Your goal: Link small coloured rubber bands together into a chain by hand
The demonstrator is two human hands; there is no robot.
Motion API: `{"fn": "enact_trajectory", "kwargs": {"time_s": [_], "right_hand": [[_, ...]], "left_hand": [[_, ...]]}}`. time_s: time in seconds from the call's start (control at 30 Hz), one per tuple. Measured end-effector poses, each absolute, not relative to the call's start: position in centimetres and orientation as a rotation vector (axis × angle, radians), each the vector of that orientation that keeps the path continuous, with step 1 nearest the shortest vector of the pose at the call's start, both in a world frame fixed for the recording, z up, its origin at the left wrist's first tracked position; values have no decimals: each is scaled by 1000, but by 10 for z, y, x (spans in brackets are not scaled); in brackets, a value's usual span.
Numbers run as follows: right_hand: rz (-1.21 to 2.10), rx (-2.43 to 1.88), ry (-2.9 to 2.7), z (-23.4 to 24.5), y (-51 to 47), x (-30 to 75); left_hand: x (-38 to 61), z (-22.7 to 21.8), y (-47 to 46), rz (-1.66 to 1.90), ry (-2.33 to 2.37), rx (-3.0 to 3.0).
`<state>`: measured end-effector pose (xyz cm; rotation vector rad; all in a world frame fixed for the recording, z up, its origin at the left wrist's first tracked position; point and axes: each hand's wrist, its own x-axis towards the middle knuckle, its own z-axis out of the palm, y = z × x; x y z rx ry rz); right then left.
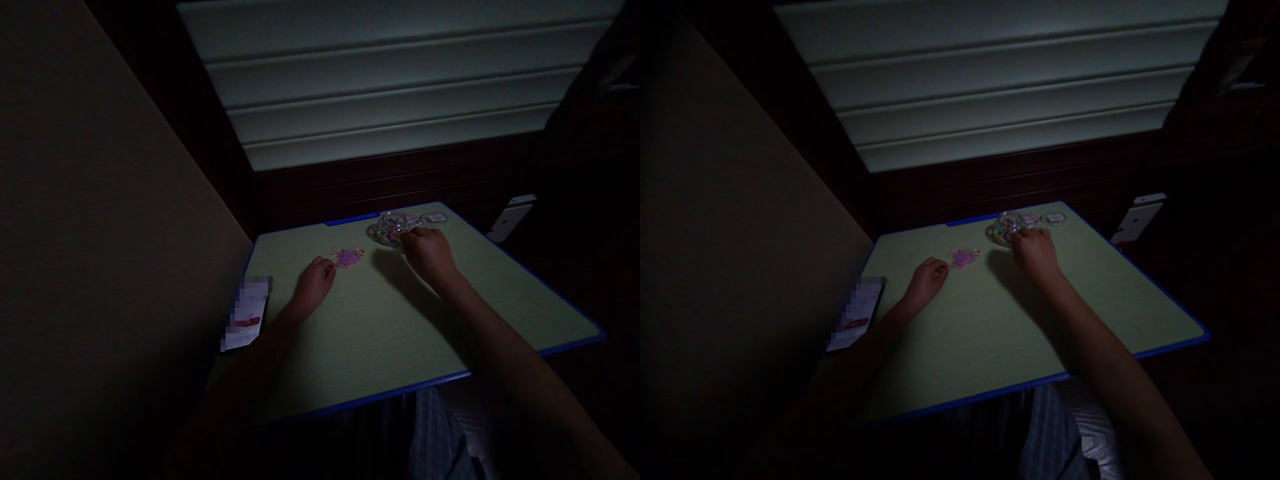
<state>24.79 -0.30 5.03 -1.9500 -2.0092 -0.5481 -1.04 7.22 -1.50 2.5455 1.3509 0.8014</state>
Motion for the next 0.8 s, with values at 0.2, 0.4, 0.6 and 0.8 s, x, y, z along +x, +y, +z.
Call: {"fn": "enact_trajectory", "kwargs": {"time_s": [0.2,0.4,0.6,0.8], "right_hand": [[-520,-1924,-2021,49,-2,247],[-488,-1889,-2046,49,-3,245],[-411,-1855,-2088,52,-5,240],[-327,-1834,-2179,44,-1,232]], "left_hand": [[-7,-15,66,682,1440,2590],[-5,-12,62,606,1507,2645],[-1,-12,55,587,1538,2715],[-1,-11,50,639,1611,2718]]}}
